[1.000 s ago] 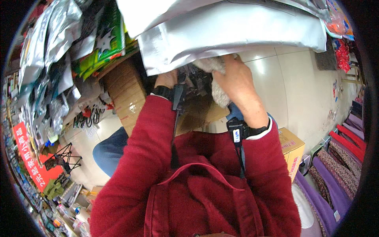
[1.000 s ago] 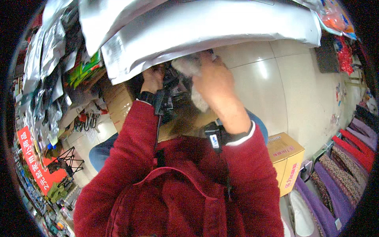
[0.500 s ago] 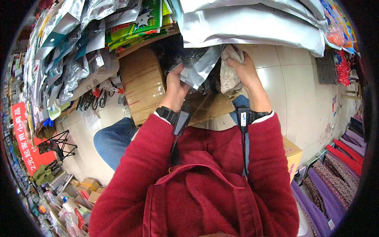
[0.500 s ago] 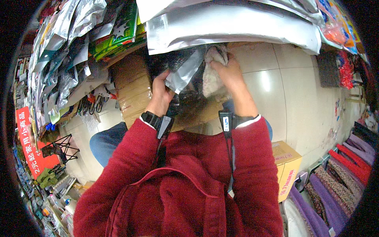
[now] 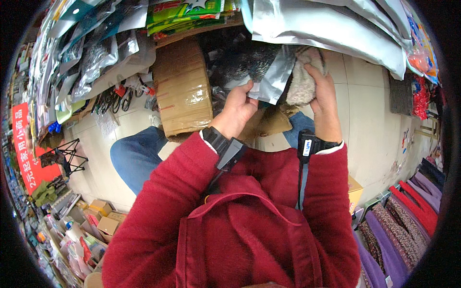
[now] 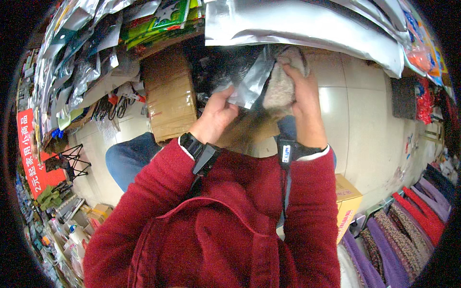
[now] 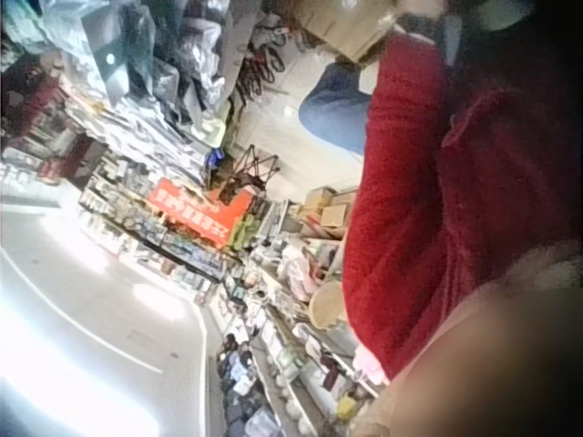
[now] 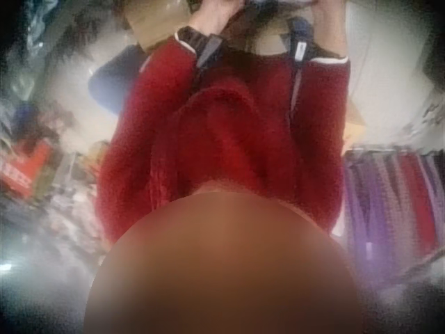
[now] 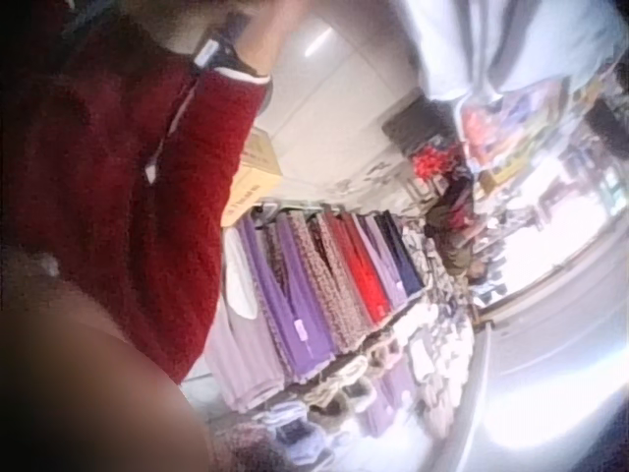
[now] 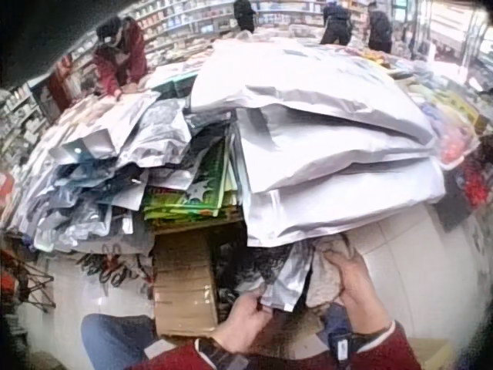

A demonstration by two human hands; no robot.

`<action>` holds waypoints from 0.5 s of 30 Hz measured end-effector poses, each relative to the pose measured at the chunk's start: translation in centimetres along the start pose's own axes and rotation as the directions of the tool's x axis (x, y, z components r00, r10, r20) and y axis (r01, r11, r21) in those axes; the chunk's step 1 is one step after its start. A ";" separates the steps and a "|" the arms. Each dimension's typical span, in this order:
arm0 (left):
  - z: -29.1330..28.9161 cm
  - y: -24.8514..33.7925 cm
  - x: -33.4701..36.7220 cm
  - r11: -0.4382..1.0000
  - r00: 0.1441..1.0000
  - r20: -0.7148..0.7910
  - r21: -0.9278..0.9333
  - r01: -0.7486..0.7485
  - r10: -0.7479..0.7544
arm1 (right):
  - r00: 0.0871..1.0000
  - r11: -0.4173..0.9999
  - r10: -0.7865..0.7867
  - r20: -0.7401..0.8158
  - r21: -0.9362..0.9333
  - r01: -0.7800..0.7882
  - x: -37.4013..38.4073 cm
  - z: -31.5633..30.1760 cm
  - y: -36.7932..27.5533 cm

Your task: The person sits on the floor and wipes the surface of several silver shipping envelopes and a clear plastic package containing steel wool pads using a cloth. The person repeatedly picks up each package, wipes it, and places it back down.

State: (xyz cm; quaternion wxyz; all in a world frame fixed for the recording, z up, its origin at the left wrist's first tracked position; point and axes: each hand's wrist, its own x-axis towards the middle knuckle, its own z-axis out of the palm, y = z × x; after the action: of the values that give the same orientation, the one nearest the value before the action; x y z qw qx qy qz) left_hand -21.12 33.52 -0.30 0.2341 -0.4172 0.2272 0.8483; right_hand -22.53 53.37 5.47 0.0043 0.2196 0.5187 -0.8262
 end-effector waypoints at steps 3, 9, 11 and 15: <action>-0.1 -1.1 -1.8 0.998 0.998 0.052 -0.061 0.032 -0.029 | 0.997 0.998 0.022 -0.069 0.052 -0.019 -1.6 -1.3 -0.8; -0.2 -2.0 -7.4 0.996 0.956 0.282 -0.018 0.087 -0.079 | 0.992 0.997 -0.070 -0.109 0.007 0.072 -6.2 -3.7 -2.1; -0.2 -2.5 -9.9 0.995 0.946 0.317 -0.055 0.085 -0.063 | 0.995 0.992 -0.067 -0.079 0.103 0.075 -8.3 -4.5 -2.1; -0.8 -3.2 -14.7 0.994 0.906 0.413 -0.019 0.106 -0.088 | 0.999 0.928 -0.012 0.053 0.374 -0.009 -12.3 -5.6 -1.5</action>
State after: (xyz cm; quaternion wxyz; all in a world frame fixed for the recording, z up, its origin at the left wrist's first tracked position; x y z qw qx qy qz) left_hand -10.80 32.53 10.58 0.3099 -0.2447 0.1344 0.9089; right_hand -9.77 56.20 9.24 -0.0243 0.1935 0.3519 -0.9155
